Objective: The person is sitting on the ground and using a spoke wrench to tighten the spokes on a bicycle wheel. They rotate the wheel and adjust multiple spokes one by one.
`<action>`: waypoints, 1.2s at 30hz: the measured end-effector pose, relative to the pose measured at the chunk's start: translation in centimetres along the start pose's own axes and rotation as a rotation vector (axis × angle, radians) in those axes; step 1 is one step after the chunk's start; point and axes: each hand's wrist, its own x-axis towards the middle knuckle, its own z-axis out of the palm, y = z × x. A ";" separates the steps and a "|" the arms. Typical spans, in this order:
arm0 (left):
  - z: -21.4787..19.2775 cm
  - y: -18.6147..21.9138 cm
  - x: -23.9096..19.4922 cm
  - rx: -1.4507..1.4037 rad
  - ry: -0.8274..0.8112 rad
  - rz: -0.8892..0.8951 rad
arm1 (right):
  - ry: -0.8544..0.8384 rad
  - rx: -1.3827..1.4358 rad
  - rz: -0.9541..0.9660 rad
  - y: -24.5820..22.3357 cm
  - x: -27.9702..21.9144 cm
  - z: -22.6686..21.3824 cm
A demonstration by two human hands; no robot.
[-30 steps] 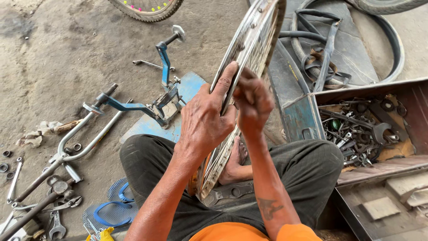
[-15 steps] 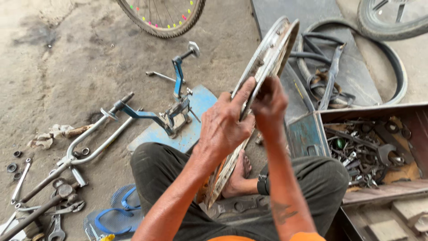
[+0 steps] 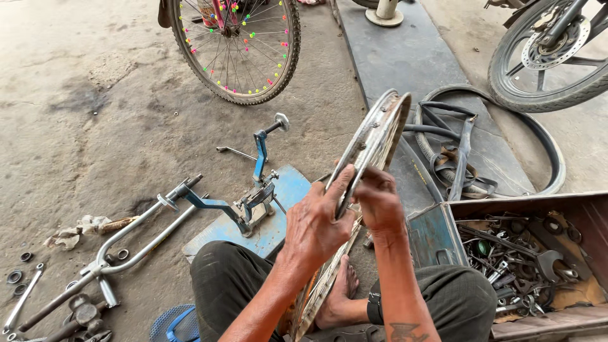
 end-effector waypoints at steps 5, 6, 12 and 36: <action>0.0 -0.4 -0.2 0.066 0.033 0.018 | 0.042 0.199 0.043 -0.7 -0.5 0.1; 0.0 -0.5 -0.2 0.071 0.025 0.006 | 0.012 0.177 0.016 -0.7 -0.6 0.3; 0.0 -0.7 0.6 0.094 0.049 0.023 | 0.015 0.065 -0.069 -0.4 -0.2 1.0; 1.5 -2.0 -4.0 0.003 0.050 0.190 | 0.305 -0.106 -0.600 1.3 -2.1 -0.9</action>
